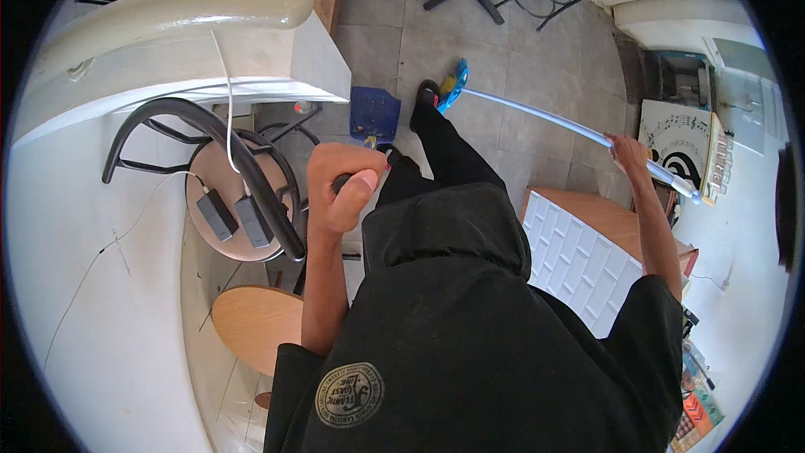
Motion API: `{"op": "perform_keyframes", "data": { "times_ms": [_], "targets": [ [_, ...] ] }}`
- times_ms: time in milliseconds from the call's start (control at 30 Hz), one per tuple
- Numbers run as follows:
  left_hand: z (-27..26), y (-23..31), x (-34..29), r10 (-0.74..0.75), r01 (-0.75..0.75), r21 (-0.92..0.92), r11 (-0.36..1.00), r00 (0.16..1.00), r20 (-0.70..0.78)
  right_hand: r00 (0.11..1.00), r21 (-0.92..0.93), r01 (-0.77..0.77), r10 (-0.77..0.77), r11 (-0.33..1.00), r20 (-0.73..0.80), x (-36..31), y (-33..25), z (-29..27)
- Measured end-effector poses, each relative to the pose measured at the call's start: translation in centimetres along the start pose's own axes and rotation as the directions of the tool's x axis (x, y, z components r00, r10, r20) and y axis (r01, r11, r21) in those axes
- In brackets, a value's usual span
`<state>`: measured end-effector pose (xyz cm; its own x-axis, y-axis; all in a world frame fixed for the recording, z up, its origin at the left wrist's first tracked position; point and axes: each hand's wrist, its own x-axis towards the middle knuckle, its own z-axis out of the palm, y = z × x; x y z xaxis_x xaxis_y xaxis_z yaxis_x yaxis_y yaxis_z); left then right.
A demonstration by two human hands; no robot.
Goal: Sweeping the floor of a cafe using a broom and dustpan.
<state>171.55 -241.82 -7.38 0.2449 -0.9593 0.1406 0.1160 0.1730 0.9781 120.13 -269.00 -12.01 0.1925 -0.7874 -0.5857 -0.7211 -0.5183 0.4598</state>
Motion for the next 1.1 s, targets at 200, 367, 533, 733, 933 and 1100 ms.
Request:
{"op": "perform_keyframes", "data": {
  "times_ms": [200, 367, 533, 733, 933, 1100],
  "targets": [
    [0.0, 0.1, 0.3, -0.017, 0.017, 0.025, 1.0, 1.0, -0.002, 1.0, 0.049, -0.013, 0.014, 0.999, -0.012, 1.0, 2.0, -2.3],
    [0.2, 0.0, 0.1, -0.028, 0.028, 0.007, 1.0, 1.0, -0.009, 0.996, 0.003, -0.084, 0.084, 0.996, 0.004, 0.5, 3.2, -7.3],
    [0.6, 0.3, 0.4, -0.019, 0.019, 0.003, 1.0, 1.0, 0.004, 0.997, 0.282, -0.074, 0.064, 0.957, 0.045, -1.5, 6.0, -5.6],
    [1.0, 0.4, 0.3, 0.022, -0.022, -0.004, 1.0, 0.998, 0.052, 0.978, 0.573, -0.202, 0.14, 0.794, 0.152, -5.2, 8.0, 4.9],
    [0.8, 0.4, -0.5, 0.023, -0.024, 0.042, 0.999, 0.999, 0.035, 0.9, 0.713, -0.428, 0.185, 0.556, 0.396, -10.0, -3.8, 2.5],
    [1.5, 0.6, -0.2, 0.01, -0.011, 0.021, 1.0, 1.0, 0.023, 0.883, 0.827, -0.459, 0.063, 0.324, 0.465, -9.3, -7.1, 6.4]
  ]
}}
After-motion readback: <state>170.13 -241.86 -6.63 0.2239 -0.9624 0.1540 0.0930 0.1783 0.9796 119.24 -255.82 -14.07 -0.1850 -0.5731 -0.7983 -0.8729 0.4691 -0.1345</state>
